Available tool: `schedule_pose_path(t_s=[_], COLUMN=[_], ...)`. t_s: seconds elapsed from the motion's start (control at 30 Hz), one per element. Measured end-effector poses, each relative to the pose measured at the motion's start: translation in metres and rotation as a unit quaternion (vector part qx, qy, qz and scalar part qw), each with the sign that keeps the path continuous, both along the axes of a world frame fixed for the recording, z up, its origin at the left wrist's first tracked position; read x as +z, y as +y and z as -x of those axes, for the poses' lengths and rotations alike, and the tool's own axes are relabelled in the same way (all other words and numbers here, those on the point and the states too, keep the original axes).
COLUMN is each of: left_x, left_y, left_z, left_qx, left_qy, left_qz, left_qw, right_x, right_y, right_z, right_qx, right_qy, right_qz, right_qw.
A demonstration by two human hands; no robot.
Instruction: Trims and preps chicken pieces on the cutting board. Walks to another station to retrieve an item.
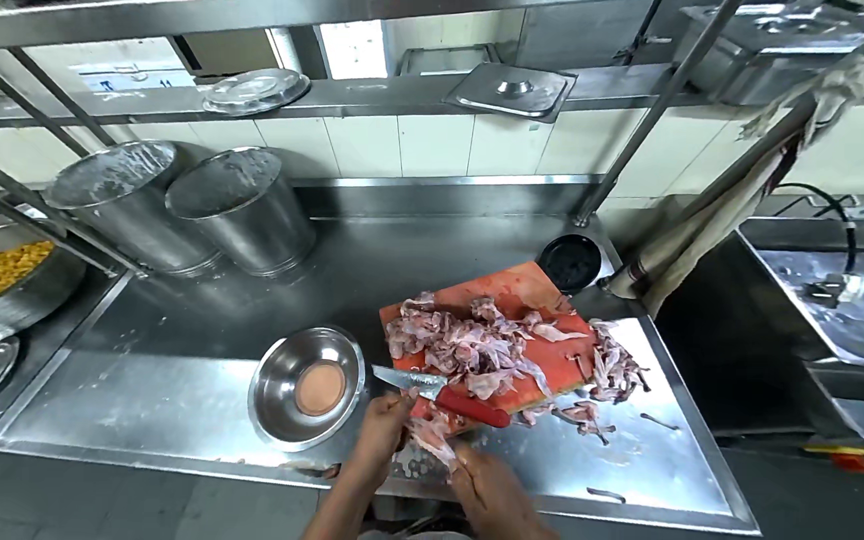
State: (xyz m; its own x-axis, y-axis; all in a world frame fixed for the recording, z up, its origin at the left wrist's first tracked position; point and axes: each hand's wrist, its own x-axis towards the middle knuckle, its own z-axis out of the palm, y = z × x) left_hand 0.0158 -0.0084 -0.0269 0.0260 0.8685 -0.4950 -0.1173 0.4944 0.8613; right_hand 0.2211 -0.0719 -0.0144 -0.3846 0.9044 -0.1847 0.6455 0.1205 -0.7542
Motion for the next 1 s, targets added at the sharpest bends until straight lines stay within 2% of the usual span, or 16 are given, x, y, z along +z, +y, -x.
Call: schedule_pose_path(t_s=[0.1,0.2,0.33,0.47,0.6,0.7,0.77,0.83,0.93,1.0], left_x=[-0.009,-0.014,-0.011,-0.007,0.018,0.037,0.048,0.054,0.055,0.052], left_y=[-0.003,0.003,0.008,0.010,0.015,0.017,0.020,0.022,0.022,0.022], left_z=[0.014,0.008,0.007,0.000,0.008,0.034,0.053,0.064,0.070,0.068], left_qx=[0.042,0.051,-0.022,-0.090,-0.128,-0.100,-0.090,-0.087,-0.084,-0.088], left_qy=[0.000,0.013,0.056,0.123,0.262,0.390,0.440,0.455,0.436,0.411], left_qz=[0.017,0.026,0.003,-0.052,-0.120,-0.169,-0.175,-0.173,-0.151,-0.138], left_qw=[0.999,0.998,0.998,0.987,0.949,0.899,0.876,0.869,0.883,0.897], right_x=[-0.003,-0.016,-0.027,-0.024,-0.016,-0.026,-0.033,-0.037,-0.036,-0.037], right_y=[-0.007,0.000,0.027,0.040,0.047,0.055,0.066,0.080,0.087,0.079], right_z=[-0.011,-0.021,-0.034,-0.043,-0.038,-0.057,-0.077,-0.092,-0.085,-0.060], right_qx=[0.016,0.005,-0.037,-0.039,-0.071,-0.130,-0.194,-0.233,-0.210,-0.132], right_qy=[-0.008,-0.024,-0.075,-0.137,-0.103,-0.071,-0.058,-0.084,-0.119,-0.136], right_qz=[-0.010,0.029,0.072,0.054,0.010,-0.003,-0.028,-0.039,-0.032,-0.038], right_qw=[1.000,0.999,0.994,0.988,0.992,0.989,0.979,0.968,0.970,0.981])
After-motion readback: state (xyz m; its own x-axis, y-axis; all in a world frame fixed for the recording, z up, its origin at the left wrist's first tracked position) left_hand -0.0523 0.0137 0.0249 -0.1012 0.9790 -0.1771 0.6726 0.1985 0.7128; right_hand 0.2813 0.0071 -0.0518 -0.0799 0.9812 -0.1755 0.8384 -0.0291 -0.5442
